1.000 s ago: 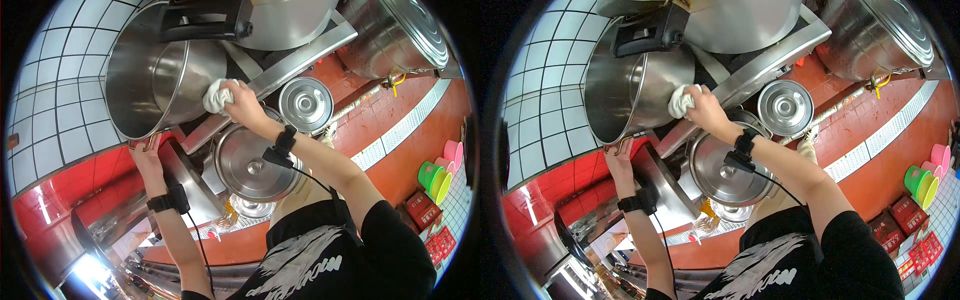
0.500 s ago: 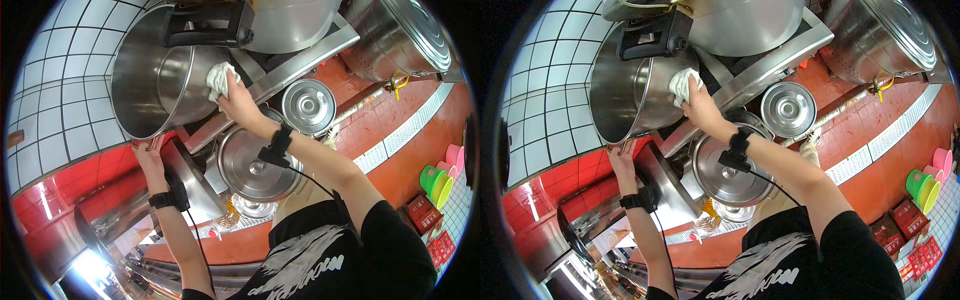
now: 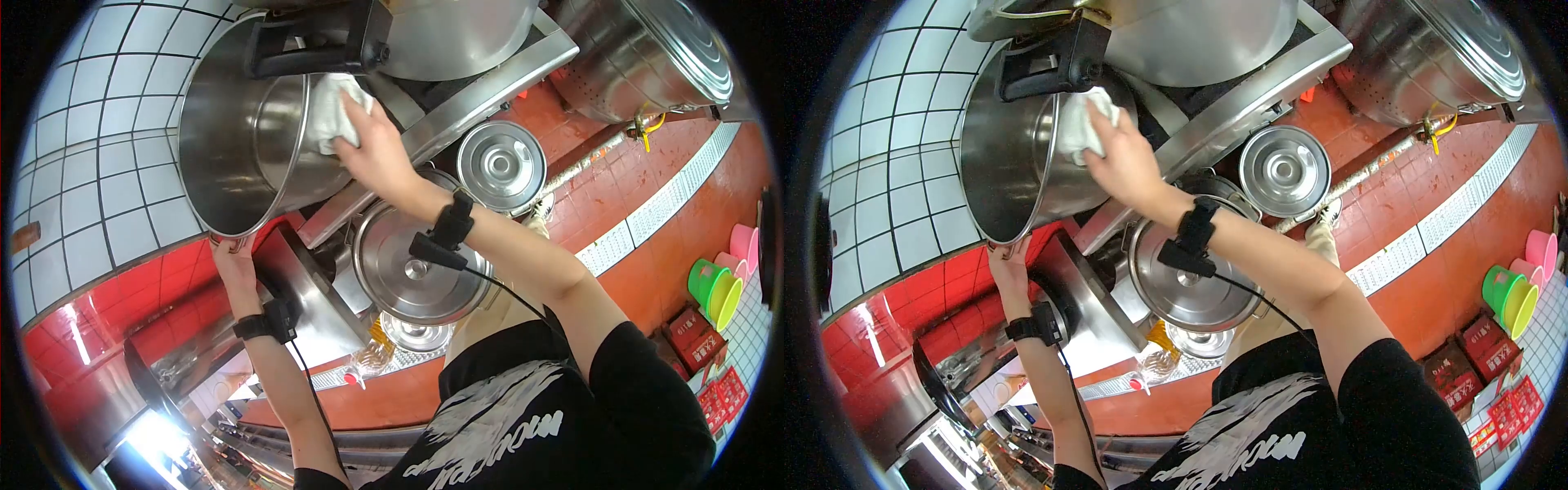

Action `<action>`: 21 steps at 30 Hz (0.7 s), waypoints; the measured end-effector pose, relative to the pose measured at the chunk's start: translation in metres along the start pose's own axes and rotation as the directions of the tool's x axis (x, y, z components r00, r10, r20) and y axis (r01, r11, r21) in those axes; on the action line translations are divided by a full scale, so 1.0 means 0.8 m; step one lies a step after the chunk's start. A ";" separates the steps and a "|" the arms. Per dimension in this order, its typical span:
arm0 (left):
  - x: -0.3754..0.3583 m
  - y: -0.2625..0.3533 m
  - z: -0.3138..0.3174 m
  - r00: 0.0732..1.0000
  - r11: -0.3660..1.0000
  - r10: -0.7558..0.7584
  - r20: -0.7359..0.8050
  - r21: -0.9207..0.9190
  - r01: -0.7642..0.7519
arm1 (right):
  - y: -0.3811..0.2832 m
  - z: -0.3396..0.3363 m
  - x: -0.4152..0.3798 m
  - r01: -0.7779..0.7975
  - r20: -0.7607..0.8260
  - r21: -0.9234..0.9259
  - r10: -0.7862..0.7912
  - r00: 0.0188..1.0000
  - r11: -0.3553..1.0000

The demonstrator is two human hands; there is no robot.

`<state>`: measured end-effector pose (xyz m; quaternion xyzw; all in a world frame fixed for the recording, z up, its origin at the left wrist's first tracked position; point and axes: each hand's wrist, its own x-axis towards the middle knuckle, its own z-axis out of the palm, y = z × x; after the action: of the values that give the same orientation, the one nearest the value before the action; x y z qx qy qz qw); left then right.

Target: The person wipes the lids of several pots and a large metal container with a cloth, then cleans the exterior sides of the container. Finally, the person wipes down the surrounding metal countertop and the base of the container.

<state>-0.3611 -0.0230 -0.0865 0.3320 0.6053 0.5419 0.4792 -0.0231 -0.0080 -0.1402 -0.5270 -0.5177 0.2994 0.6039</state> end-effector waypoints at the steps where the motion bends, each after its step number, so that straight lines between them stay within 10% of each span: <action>1: 0.001 -0.002 -0.003 1.000 1.000 -0.002 -0.023 -0.006 0.001 | 0.018 0.003 -0.003 -0.061 0.014 -0.014 0.062 0.998 0.998; 8: -0.010 0.001 0.017 0.997 1.000 0.019 -0.080 0.002 -0.018 | 0.074 -0.009 0.000 -0.357 0.300 -0.111 0.374 0.878 0.927; 21: -0.095 -0.026 0.096 0.979 0.990 0.030 -0.199 -0.129 -0.056 | 0.002 0.006 0.010 -0.141 0.112 0.023 0.137 0.984 0.990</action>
<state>-0.2623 -0.0710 -0.0865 0.2568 0.6046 0.6219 0.4263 -0.0247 0.0012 -0.1395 -0.5351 -0.5076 0.3774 0.5601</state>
